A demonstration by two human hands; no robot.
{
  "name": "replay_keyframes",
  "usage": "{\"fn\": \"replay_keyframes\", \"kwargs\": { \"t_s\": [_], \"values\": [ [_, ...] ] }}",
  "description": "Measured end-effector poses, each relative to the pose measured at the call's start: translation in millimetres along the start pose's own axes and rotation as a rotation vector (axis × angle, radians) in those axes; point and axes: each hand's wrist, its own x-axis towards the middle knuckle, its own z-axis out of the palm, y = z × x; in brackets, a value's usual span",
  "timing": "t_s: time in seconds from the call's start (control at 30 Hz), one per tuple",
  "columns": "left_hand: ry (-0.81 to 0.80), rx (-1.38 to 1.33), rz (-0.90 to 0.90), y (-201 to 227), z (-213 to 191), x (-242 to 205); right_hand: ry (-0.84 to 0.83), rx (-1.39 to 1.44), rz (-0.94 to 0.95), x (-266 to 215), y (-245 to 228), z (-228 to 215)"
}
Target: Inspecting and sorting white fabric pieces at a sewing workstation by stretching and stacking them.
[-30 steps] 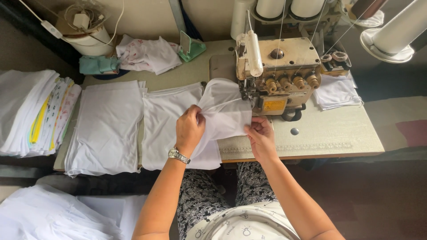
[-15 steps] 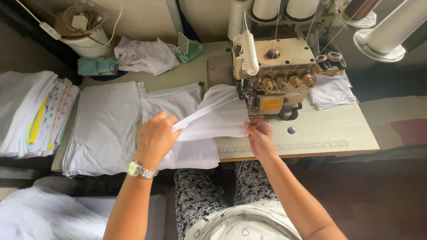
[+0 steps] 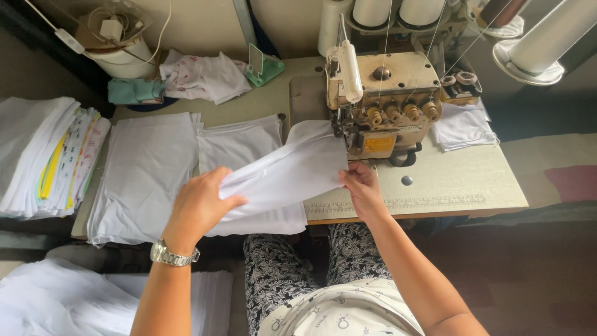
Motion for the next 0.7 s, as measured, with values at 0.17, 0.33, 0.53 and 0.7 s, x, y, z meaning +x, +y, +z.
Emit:
{"fn": "replay_keyframes", "kwargs": {
  "t_s": [0.17,0.33,0.53,0.7],
  "values": [
    [0.205,0.246,-0.022,-54,10,9,0.001,-0.002,0.012,-7,-10,9],
    [0.415,-0.506,0.158,-22,-21,26,-0.026,0.065,0.061,-12,-22,38],
    [0.74,-0.281,0.541,18,-34,58,-0.09,0.235,0.106,-13,-38,57],
    [0.654,-0.019,0.528,25,-33,41,-0.074,0.285,0.108,-4,-13,33]
  ]
}}
